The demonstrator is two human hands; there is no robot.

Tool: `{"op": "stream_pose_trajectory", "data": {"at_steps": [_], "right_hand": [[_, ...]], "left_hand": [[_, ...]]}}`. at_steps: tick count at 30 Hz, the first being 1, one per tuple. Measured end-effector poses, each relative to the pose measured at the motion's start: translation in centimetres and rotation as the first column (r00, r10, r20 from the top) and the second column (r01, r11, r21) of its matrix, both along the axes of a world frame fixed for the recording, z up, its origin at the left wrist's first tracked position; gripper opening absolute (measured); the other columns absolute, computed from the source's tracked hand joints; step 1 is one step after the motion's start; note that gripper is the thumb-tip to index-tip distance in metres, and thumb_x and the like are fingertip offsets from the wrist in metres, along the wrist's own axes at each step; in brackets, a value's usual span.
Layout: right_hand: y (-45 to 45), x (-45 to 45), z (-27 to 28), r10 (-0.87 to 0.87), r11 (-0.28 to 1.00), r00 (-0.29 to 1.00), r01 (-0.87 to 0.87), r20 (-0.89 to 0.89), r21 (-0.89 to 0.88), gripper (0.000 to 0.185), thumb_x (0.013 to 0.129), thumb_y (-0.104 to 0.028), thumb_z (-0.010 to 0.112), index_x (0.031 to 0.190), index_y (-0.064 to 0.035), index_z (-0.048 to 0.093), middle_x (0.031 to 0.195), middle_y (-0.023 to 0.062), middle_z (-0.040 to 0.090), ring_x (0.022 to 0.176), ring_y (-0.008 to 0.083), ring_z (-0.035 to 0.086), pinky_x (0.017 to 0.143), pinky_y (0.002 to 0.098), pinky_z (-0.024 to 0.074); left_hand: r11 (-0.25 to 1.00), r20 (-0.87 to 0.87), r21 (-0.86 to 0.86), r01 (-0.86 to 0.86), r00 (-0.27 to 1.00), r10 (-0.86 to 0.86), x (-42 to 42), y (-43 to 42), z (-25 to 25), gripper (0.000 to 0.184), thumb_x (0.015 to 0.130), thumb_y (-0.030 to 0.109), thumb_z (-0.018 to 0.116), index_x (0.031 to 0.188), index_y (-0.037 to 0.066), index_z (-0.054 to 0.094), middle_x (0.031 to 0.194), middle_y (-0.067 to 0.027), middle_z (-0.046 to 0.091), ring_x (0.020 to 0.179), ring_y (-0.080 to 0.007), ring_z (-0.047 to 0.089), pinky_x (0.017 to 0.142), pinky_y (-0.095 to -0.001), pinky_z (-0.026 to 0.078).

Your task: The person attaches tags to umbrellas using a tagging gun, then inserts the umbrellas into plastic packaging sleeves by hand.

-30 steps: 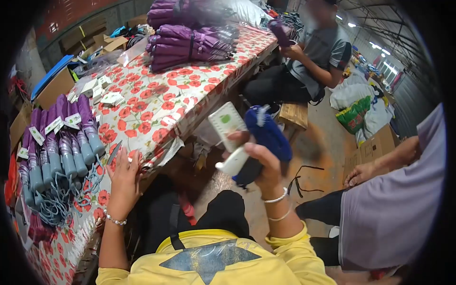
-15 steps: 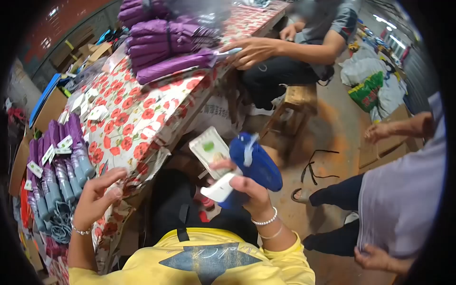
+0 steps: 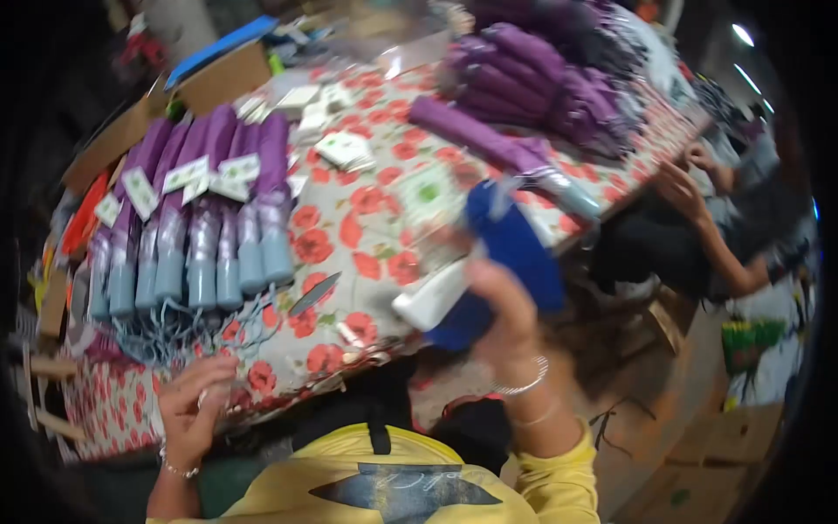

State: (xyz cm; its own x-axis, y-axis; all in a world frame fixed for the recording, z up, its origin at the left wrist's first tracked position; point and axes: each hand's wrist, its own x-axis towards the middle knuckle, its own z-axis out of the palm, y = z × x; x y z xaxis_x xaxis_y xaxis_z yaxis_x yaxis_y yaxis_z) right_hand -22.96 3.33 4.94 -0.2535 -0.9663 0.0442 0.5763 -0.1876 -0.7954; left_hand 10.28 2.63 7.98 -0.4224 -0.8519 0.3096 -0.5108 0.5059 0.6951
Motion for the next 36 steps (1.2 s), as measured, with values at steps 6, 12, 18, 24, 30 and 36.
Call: {"op": "stream_pose_trajectory", "data": {"at_steps": [6, 12, 18, 24, 30, 36], "right_hand": [[-12.8, -2.6, 1.5, 0.202, 0.979, 0.894, -0.194, -0.4, 0.06, 0.057, 0.086, -0.035, 0.051, 0.125, 0.0065, 0.046, 0.106, 0.0147, 0.061, 0.091, 0.0184, 0.061, 0.078, 0.0332, 0.0513], [-11.8, -10.1, 4.1, -0.493, 0.785, 0.856, 0.362, -0.154, -0.503, 0.045, 0.091, -0.026, 0.049, 0.123, 0.006, 0.049, 0.115, 0.0154, 0.059, 0.097, 0.021, 0.061, 0.084, 0.0337, 0.0499], [-6.6, -3.6, 2.0, 0.029, 0.901, 1.0, -0.029, -0.005, -0.432, 0.041, 0.089, -0.025, 0.049, 0.119, 0.0028, 0.052, 0.11, 0.0148, 0.06, 0.09, 0.0253, 0.062, 0.08, 0.0412, 0.0504], [-1.8, 14.2, 0.3, 0.681, 0.723, 0.715, -0.691, -0.16, -0.009, 0.051, 0.084, -0.034, 0.051, 0.118, 0.0026, 0.049, 0.105, 0.0142, 0.059, 0.088, 0.0248, 0.062, 0.078, 0.0404, 0.0517], [1.5, 16.3, -1.1, 0.668, 0.742, 0.74, -0.67, -0.081, 0.006, 0.061, 0.078, -0.043, 0.053, 0.118, 0.0024, 0.046, 0.101, 0.0137, 0.059, 0.086, 0.0243, 0.062, 0.075, 0.0396, 0.053], [2.2, 16.8, -0.8, 0.668, 0.738, 0.728, -0.674, -0.156, 0.012, 0.063, 0.077, -0.041, 0.055, 0.121, 0.0026, 0.041, 0.106, 0.0175, 0.059, 0.081, 0.0291, 0.065, 0.072, 0.041, 0.056]], "left_hand": [[0.988, 0.368, -0.121, -0.096, 0.92, 0.135, -0.1, -0.7, -4.7, 0.013, 0.079, 0.007, 0.057, 0.088, 0.0, 0.065, 0.107, -0.0208, 0.06, 0.101, -0.0348, 0.055, 0.089, -0.0444, 0.042], [0.969, 0.21, -0.237, -0.074, 0.97, 0.126, -0.3, -0.8, -4.6, 0.016, 0.088, 0.007, 0.056, 0.099, -0.003, 0.063, 0.11, -0.018, 0.06, 0.112, -0.0394, 0.049, 0.098, -0.0469, 0.036], [0.973, 0.113, -0.23, 0.01, 0.993, 0.017, 1.6, -0.5, -6.2, 0.014, 0.077, 0.006, 0.063, 0.09, 0.003, 0.067, 0.093, -0.0138, 0.065, 0.093, -0.0287, 0.059, 0.088, -0.0454, 0.041], [0.924, -0.662, 0.213, 0.318, 0.742, -0.103, 1.4, 0.8, -3.6, 0.051, 0.09, 0.031, 0.059, 0.129, 0.002, 0.045, 0.103, -0.0041, 0.057, 0.088, -0.0133, 0.052, 0.076, -0.0291, 0.041], [0.95, -0.887, 0.116, 0.291, 0.461, -0.033, -1.1, 2.9, -2.8, 0.063, 0.094, 0.041, 0.049, 0.141, 0.005, 0.03, 0.112, -0.0046, 0.057, 0.1, -0.0103, 0.055, 0.082, -0.0242, 0.044], [0.955, -0.884, 0.166, 0.244, 0.467, 0.034, 0.2, 2.5, -2.1, 0.042, 0.098, 0.032, 0.044, 0.13, 0.005, 0.047, 0.084, 0.0058, 0.055, 0.07, 0.0003, 0.046, 0.056, -0.0174, 0.038]]}}
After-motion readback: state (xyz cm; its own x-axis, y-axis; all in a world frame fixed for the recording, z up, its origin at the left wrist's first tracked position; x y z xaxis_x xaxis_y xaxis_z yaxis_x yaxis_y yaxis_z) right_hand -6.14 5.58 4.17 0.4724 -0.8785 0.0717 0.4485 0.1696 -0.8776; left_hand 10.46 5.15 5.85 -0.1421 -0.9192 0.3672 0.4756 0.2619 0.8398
